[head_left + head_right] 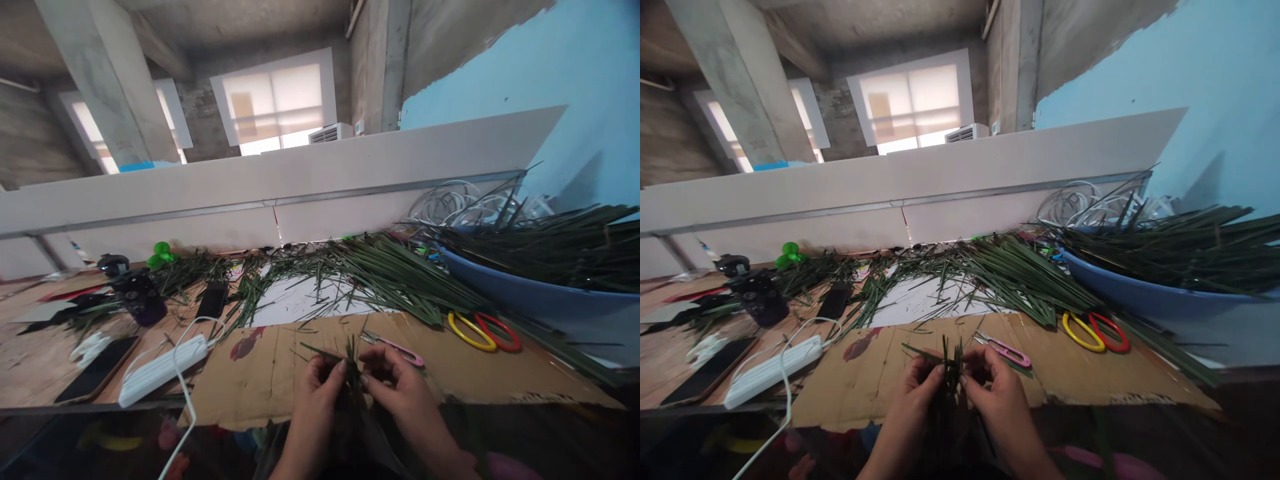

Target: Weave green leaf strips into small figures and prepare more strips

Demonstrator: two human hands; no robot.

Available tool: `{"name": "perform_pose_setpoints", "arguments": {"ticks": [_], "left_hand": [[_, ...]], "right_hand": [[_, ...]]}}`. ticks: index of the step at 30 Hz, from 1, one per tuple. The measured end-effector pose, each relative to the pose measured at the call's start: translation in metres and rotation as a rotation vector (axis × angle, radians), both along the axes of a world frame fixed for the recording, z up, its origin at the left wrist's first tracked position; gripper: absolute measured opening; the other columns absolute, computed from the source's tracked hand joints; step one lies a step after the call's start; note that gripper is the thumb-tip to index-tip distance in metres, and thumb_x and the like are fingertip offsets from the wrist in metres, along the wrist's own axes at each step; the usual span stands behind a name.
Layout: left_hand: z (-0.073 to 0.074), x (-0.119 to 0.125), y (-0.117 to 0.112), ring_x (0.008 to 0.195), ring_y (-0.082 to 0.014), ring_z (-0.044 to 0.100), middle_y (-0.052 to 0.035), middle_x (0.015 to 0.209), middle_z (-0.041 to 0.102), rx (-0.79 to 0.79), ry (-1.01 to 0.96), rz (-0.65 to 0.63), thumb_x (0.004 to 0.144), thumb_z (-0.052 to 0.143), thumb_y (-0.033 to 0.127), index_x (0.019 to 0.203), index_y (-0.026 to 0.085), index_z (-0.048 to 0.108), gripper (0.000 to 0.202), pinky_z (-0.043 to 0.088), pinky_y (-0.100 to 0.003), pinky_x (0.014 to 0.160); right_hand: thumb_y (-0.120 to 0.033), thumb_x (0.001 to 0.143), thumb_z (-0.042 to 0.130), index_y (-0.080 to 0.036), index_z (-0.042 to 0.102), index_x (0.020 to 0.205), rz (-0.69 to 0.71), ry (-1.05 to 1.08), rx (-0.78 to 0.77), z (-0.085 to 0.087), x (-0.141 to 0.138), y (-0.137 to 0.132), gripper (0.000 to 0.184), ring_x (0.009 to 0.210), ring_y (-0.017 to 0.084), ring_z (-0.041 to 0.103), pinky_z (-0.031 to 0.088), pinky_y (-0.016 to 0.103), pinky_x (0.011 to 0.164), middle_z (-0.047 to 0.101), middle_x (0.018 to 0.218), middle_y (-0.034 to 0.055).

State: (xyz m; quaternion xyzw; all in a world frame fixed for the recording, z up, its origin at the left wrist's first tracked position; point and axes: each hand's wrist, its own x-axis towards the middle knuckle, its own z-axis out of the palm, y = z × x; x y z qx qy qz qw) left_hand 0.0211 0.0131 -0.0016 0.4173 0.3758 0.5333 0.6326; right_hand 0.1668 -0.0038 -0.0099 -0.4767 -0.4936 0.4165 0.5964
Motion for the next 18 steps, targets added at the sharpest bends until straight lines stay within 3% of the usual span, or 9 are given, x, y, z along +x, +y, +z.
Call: {"name": "perform_pose_setpoints", "arguments": {"ticks": [3, 9, 18], "left_hand": [[-0.002, -0.001, -0.001, 0.079, -0.0212, 0.064, -0.0063, 0.080, 0.071, 0.028, 0.017, 0.013, 0.062, 0.087, 0.053, 0.083, 0.014, 0.072, 0.047, 0.050, -0.030, 0.076], [-0.010, -0.003, -0.001, 0.079, -0.0198, 0.062, -0.0037, 0.081, 0.068, 0.060, 0.044, 0.047, 0.067, 0.084, 0.052, 0.085, 0.016, 0.071, 0.042, 0.049, -0.029, 0.076], [-0.011, -0.002, -0.002, 0.082, -0.0224, 0.064, -0.0066, 0.082, 0.071, 0.126, 0.144, 0.097, 0.069, 0.082, 0.052, 0.082, 0.016, 0.073, 0.040, 0.049, -0.029, 0.077]], "right_hand": [[-0.032, 0.070, 0.073, -0.018, 0.069, 0.086, 0.029, 0.018, -0.020, 0.000, 0.001, 0.000, 0.022, 0.079, 0.024, 0.066, 0.051, 0.034, 0.072, 0.072, 0.083, 0.0058], [-0.036, 0.066, 0.074, -0.017, 0.071, 0.074, -0.002, 0.040, -0.092, -0.002, -0.001, 0.002, 0.022, 0.062, 0.020, 0.060, 0.046, 0.030, 0.059, 0.069, 0.068, 0.0039], [-0.035, 0.062, 0.080, -0.017, 0.069, 0.072, -0.013, 0.231, -0.110, -0.006, -0.006, 0.002, 0.024, 0.058, 0.016, 0.056, 0.044, 0.026, 0.056, 0.065, 0.063, 0.0002]]}}
